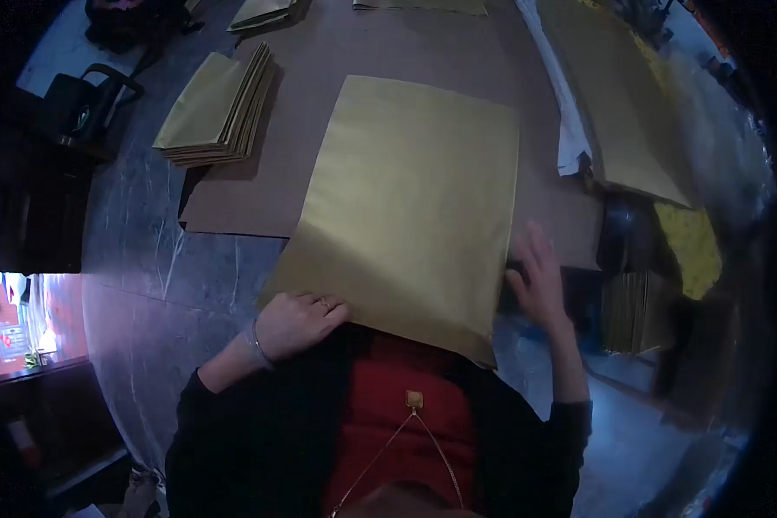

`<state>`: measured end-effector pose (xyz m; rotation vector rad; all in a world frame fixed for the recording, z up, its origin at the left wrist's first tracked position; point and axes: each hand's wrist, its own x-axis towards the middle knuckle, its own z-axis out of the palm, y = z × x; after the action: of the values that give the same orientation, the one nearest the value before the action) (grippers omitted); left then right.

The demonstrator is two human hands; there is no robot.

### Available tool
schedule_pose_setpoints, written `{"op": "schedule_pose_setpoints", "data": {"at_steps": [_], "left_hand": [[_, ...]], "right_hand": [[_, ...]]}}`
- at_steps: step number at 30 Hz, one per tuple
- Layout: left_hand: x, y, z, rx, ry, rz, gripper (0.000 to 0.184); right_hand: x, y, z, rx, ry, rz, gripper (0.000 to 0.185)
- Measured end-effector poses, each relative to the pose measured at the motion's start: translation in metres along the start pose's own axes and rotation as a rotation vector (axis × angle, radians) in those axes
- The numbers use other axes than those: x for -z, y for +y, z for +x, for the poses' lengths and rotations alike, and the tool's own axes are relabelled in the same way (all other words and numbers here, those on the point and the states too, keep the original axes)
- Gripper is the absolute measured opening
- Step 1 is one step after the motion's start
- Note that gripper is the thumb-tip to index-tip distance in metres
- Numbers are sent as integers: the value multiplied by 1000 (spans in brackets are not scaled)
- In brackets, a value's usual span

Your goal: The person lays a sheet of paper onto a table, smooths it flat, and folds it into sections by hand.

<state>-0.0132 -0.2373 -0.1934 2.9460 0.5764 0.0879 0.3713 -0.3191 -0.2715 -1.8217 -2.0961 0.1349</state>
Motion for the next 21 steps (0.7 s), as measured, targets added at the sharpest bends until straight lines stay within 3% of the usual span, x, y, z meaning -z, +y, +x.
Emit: {"op": "schedule_pose_setpoints", "data": {"at_steps": [4, 7, 10, 12, 13, 14, 15, 17, 18, 20, 21], "left_hand": [[13, -4, -5, -9, -49, -10, 15], [38, -15, -2, 6, 30, -107, 17], [71, -29, 13, 8, -114, -56, 13], [96, -49, 39, 69, -291, -211, 11], [99, -64, 53, -5, -177, -180, 13], [101, -81, 69, -82, -61, -148, 15], [110, -93, 87, -34, -122, -210, 17], [129, -115, 125, 1, -189, -268, 19], [135, -127, 146, -7, -237, -269, 21], [135, -151, 185, -29, -290, -272, 23], [128, -166, 203, 8, -318, -270, 25]], "right_hand": [[-29, 7, 43, 146, -122, -62, 51], [-46, 26, 56, 210, -316, -77, 49], [-36, 26, 60, 238, -346, -43, 49], [-36, 33, 60, 184, -370, 107, 48], [-36, 39, 62, 127, -388, 255, 49], [-55, 55, 60, 135, -360, 213, 54], [-61, 65, 56, 127, -355, 213, 54], [-72, 81, 41, -209, -367, 1584, 54], [-91, 90, 25, -211, -349, 1582, 54], [-127, 103, -10, -576, -34, 1043, 55], [-127, 105, -10, -586, -17, 1046, 55]]}}
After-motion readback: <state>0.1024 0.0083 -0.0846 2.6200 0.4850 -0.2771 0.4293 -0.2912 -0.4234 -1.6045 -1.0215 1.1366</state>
